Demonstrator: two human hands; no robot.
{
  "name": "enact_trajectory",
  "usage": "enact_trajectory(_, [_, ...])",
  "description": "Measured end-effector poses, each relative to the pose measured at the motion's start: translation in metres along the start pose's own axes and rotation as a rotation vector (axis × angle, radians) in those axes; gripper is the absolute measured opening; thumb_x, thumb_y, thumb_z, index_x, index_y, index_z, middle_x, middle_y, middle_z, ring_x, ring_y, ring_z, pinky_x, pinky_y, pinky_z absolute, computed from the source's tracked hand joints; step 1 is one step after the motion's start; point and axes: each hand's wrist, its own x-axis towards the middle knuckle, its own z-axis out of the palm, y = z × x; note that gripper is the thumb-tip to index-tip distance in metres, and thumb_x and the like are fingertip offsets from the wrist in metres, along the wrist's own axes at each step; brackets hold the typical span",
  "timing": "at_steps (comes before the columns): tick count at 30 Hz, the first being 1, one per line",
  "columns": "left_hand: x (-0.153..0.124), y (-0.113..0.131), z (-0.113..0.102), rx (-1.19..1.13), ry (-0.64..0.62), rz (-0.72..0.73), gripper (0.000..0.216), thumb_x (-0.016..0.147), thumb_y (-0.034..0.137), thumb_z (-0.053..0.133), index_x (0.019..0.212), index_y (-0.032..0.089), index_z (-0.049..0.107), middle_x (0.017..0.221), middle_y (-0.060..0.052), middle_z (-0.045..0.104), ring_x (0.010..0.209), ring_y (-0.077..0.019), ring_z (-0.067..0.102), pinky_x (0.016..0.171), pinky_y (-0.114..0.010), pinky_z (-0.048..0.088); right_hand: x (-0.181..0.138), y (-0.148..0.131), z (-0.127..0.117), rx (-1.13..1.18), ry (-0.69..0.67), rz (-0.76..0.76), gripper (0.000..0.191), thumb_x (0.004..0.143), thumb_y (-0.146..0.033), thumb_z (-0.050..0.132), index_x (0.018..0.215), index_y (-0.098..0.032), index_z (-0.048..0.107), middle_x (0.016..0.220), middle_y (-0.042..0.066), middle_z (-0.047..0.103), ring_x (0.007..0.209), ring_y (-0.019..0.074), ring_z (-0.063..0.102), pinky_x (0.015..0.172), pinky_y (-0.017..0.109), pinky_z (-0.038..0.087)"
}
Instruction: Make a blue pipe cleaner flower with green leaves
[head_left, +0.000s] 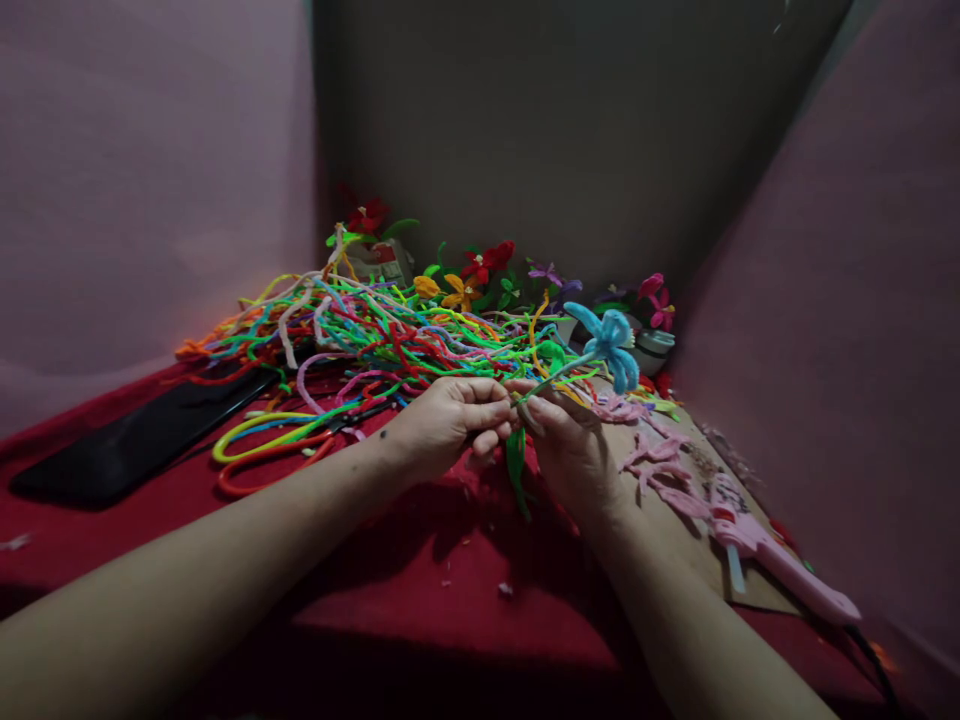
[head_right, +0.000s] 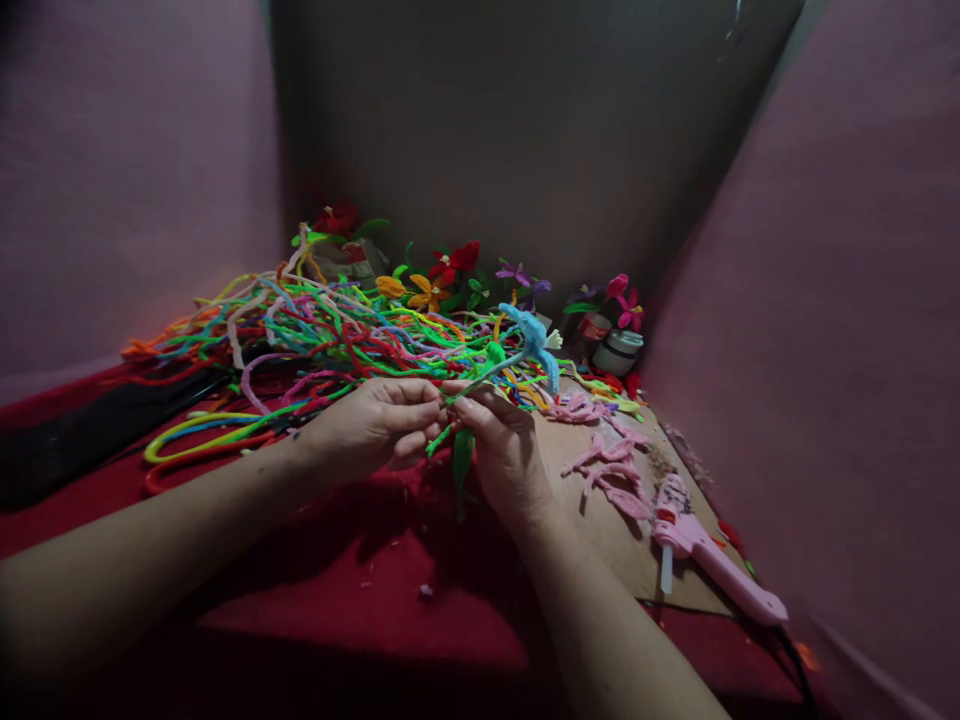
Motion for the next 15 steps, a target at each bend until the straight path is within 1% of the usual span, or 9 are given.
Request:
enact_trajectory(2, [-0.001, 0.001, -0.001, -0.028, -0.028, -0.042, 0.014, 0.076, 0.025, 0.062, 0.073, 0.012, 0.057, 0.05, 0.005, 0.05, 0.033, -0.0013, 0.037, 0.034, -0.015, 0.032, 0.0, 0.002, 0.0, 0.017, -0.002, 0.007, 0.017, 0.075, -0.024, 0.057, 0.084, -0.027, 0.071, 0.077, 0.0, 0.065, 0.077, 0.0181, 0.058, 0.079, 0.034, 0.045])
enact_trajectory(4, [-0.001, 0.002, -0.002, -0.039, -0.056, -0.077, 0.013, 0.077, 0.025, 0.061, 0.075, 0.012, 0.058, 0.053, 0.004, 0.053, 0.031, -0.0011, 0.036, 0.032, -0.015, 0.031, 0.002, 0.007, -0.001, 0.033, 0.024, 0.002, 0.014, 0.074, -0.024, 0.06, 0.081, -0.026, 0.071, 0.084, 0.0, 0.066, 0.084, 0.0185, 0.059, 0.084, 0.035, 0.044])
enact_trajectory(6, [-0.002, 0.003, -0.002, 0.002, -0.072, -0.072, 0.015, 0.076, 0.025, 0.061, 0.072, 0.012, 0.057, 0.054, 0.002, 0.055, 0.03, -0.0017, 0.038, 0.032, -0.015, 0.032, 0.004, 0.014, -0.001, 0.07, 0.062, 0.012, 0.01, 0.072, -0.024, 0.063, 0.078, -0.024, 0.071, 0.093, 0.001, 0.066, 0.089, 0.0192, 0.059, 0.087, 0.035, 0.042])
enact_trajectory(7, [-0.002, 0.004, -0.002, 0.045, -0.075, -0.053, 0.017, 0.077, 0.026, 0.061, 0.07, 0.011, 0.057, 0.052, 0.002, 0.056, 0.031, -0.0026, 0.041, 0.032, -0.015, 0.033, 0.004, 0.017, -0.002, 0.094, 0.081, 0.02, 0.009, 0.07, -0.025, 0.064, 0.076, -0.023, 0.071, 0.095, 0.002, 0.066, 0.09, 0.0194, 0.059, 0.087, 0.036, 0.042])
enact_trajectory(9, [-0.003, 0.005, -0.001, 0.145, -0.081, -0.013, 0.02, 0.078, 0.028, 0.059, 0.068, 0.011, 0.057, 0.046, 0.001, 0.056, 0.032, -0.005, 0.046, 0.035, -0.016, 0.037, 0.005, 0.021, -0.002, 0.142, 0.106, 0.048, 0.01, 0.068, -0.026, 0.067, 0.076, -0.021, 0.071, 0.092, 0.002, 0.067, 0.087, 0.0194, 0.059, 0.085, 0.036, 0.043])
enact_trajectory(11, [-0.002, 0.004, -0.001, 0.187, -0.094, 0.003, 0.021, 0.078, 0.029, 0.058, 0.068, 0.01, 0.058, 0.043, 0.0, 0.056, 0.034, -0.0071, 0.05, 0.037, -0.017, 0.041, 0.005, 0.022, -0.001, 0.169, 0.108, 0.077, 0.01, 0.067, -0.025, 0.068, 0.075, -0.02, 0.071, 0.087, 0.002, 0.067, 0.084, 0.0188, 0.06, 0.082, 0.035, 0.044])
enact_trajectory(15, [0.0, -0.001, -0.001, 0.046, -0.118, -0.038, 0.02, 0.074, 0.029, 0.062, 0.067, 0.011, 0.056, 0.047, 0.001, 0.057, 0.035, -0.0072, 0.05, 0.035, -0.017, 0.041, 0.004, 0.02, 0.001, 0.186, 0.075, 0.101, 0.009, 0.07, -0.026, 0.066, 0.076, -0.021, 0.07, 0.081, 0.001, 0.066, 0.078, 0.0175, 0.059, 0.079, 0.034, 0.044])
